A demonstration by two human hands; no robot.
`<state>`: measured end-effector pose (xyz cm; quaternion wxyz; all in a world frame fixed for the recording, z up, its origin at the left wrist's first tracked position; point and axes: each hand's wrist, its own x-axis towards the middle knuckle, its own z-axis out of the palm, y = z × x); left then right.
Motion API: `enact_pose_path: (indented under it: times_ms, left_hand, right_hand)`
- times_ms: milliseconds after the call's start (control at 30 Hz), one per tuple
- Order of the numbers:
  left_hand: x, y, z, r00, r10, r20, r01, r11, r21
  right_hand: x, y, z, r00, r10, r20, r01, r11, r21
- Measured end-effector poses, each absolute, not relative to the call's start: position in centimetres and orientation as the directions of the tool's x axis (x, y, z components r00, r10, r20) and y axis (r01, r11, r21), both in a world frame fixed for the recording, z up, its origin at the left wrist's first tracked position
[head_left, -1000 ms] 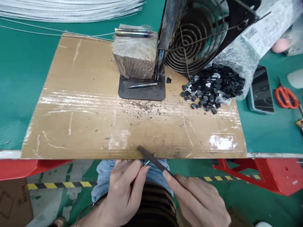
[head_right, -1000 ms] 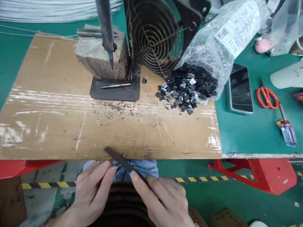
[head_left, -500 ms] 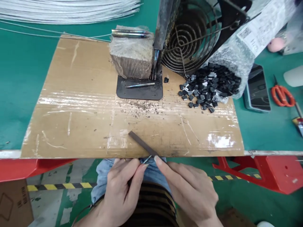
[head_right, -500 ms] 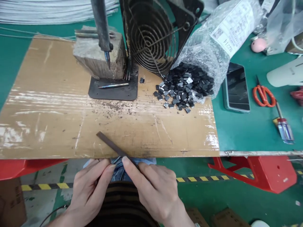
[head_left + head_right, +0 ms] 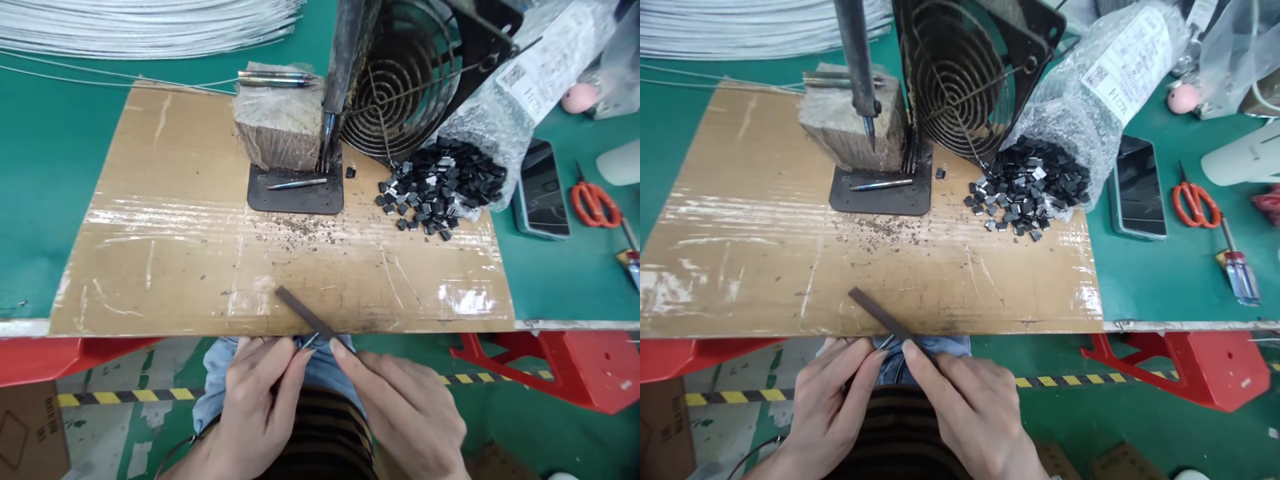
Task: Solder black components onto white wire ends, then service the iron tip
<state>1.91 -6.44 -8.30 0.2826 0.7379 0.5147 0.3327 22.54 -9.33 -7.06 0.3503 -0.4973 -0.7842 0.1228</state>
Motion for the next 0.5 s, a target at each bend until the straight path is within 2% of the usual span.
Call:
enact_pose_path:
  times_ms: [133,333,500]
  left_hand:
    - [2.0,-6.2,-8.2,0.259,0.946,0.193,0.563,-0.31,0.766]
    - [2.0,-6.2,-8.2,0.254,0.946,0.203,0.557,-0.315,0.768]
    - [1.8,-6.3,-8.2,0.27,0.946,0.181,0.553,-0.306,0.775]
  right_hand:
    - [23.3,-10.5,-6.7,-0.297,0.887,0.353,0.701,0.454,-0.55]
    - [22.2,-9.0,-7.4,-0.25,0.854,0.456,0.709,0.482,-0.514]
    - [23.4,-10.6,-6.8,-0.296,0.882,0.366,0.721,0.458,-0.521]
